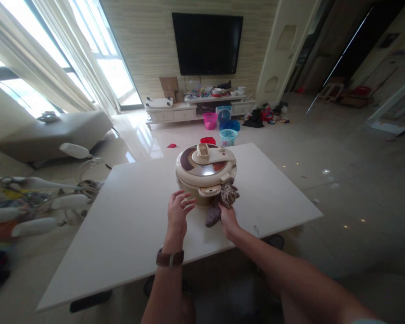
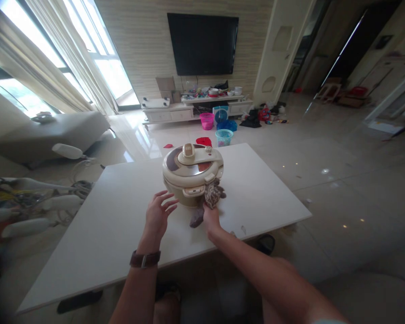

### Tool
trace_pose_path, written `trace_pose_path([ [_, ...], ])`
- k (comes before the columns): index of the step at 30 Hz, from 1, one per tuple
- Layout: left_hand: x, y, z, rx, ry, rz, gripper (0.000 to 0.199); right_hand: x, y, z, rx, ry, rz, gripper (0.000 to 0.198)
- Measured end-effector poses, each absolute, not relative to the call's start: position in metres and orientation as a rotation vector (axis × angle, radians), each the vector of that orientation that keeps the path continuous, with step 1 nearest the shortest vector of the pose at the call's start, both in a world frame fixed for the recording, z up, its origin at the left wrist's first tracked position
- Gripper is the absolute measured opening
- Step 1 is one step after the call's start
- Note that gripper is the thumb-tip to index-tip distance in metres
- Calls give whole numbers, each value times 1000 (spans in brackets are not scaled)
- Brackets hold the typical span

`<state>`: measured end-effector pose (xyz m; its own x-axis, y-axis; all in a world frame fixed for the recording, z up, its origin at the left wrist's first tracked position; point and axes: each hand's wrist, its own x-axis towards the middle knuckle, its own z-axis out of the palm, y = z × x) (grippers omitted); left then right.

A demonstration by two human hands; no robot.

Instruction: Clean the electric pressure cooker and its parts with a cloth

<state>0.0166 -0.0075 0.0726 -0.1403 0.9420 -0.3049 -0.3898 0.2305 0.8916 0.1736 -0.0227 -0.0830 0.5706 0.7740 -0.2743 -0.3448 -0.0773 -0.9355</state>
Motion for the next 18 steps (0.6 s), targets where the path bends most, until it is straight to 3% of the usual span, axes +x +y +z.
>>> trace_pose_path([
  [4,14,-8,75,606,1183,1306,34,214,3,-52,-1303,-124,1032,23],
  [7,14,-8,77,596,1175,1312,33,234,17,-41,-1289,-79,1028,24],
  [11,14,-8,79,582,1170,1321,33,213,15,-40,-1290,-13,1052,28],
  [18,16,-7,76,575,1182,1323,31,197,-5,-12,-1108,269,1357,16],
])
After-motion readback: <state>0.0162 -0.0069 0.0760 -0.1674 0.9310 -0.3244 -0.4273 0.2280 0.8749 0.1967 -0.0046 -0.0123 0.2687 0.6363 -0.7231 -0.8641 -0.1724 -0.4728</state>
